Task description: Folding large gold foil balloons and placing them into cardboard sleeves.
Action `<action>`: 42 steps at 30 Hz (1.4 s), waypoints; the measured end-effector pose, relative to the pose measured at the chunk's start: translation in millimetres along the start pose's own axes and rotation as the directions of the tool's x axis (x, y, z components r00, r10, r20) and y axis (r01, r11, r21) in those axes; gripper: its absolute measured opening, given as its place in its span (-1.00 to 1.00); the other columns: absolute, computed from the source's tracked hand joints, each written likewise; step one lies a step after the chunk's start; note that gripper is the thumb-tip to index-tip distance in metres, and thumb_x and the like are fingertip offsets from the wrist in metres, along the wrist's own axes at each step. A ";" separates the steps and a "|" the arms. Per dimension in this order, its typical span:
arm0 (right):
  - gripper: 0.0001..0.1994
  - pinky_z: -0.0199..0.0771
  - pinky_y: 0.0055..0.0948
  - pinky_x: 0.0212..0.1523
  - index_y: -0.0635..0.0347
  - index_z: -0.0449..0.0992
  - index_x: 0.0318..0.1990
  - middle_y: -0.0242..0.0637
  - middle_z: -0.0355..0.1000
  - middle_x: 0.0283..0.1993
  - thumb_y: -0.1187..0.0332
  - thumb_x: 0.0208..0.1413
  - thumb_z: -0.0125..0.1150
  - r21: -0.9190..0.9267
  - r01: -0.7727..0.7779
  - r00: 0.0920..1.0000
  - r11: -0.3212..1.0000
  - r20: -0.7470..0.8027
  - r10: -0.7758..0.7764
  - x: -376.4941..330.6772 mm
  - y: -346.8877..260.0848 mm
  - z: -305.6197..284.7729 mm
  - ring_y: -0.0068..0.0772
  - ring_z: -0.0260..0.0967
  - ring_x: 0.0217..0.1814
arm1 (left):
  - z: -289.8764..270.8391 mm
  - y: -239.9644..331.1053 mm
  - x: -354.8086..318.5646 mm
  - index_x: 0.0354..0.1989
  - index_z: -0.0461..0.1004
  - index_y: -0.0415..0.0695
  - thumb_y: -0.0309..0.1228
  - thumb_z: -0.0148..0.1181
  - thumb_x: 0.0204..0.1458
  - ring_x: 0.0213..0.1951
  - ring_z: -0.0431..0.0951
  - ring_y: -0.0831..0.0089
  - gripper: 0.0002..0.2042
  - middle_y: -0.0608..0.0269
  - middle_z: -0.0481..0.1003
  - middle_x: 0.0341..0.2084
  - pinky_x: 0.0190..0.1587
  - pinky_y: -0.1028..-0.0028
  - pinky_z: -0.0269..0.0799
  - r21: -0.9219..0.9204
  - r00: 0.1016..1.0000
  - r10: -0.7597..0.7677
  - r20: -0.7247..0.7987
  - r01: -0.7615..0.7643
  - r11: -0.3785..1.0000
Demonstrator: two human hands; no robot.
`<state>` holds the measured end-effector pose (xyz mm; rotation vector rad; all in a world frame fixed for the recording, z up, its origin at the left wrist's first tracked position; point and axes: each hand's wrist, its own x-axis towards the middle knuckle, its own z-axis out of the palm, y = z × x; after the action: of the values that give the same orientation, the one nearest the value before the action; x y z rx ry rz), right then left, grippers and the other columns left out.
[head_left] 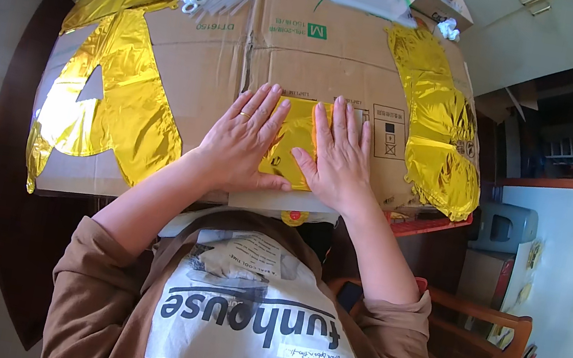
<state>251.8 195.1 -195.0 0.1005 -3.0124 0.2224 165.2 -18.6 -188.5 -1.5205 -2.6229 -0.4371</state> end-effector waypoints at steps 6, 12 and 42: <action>-0.15 -0.42 0.30 0.53 0.18 -0.12 0.55 0.21 -0.23 0.60 -0.15 0.29 -0.02 0.030 -0.046 0.998 0.998 0.044 0.045 2.0 -2.6 -3.0 0.20 -0.35 0.66 | -11.3 31.7 16.5 0.43 0.06 -0.42 0.44 -0.08 0.08 0.51 -0.05 -0.13 0.08 -0.34 0.04 0.43 0.50 -0.01 -0.24 -0.135 0.981 -0.153 -0.119 0.136 0.981; -0.22 -0.39 0.13 0.56 0.19 -0.14 0.54 0.19 -0.18 0.59 0.04 0.32 0.02 0.353 -0.010 0.998 0.936 -0.053 0.031 0.0 16.0 7.1 0.10 -0.31 0.66 | 29.7 35.6 21.8 0.41 0.12 -0.41 0.39 -0.19 0.17 0.51 -0.06 -0.09 0.00 -0.31 0.07 0.43 0.50 -0.01 -0.27 0.010 0.970 -0.199 -0.141 0.203 0.979; -0.81 0.48 -0.53 -0.46 0.31 0.55 -0.05 -0.24 0.59 -0.33 0.37 0.37 0.12 0.970 -0.187 0.400 0.153 -0.067 0.914 -173.5 126.4 -84.3 -0.49 0.55 -0.43 | 25.6 38.2 19.9 0.44 0.08 -0.38 0.35 -0.16 0.17 0.53 -0.12 -0.06 -0.02 -0.25 0.02 0.46 0.51 0.00 -0.33 0.056 0.976 -0.205 -0.069 0.209 0.976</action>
<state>423.8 342.5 -151.6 -0.9950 -1.6044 1.5178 189.9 23.2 -201.0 -1.2004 -2.7286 -0.4047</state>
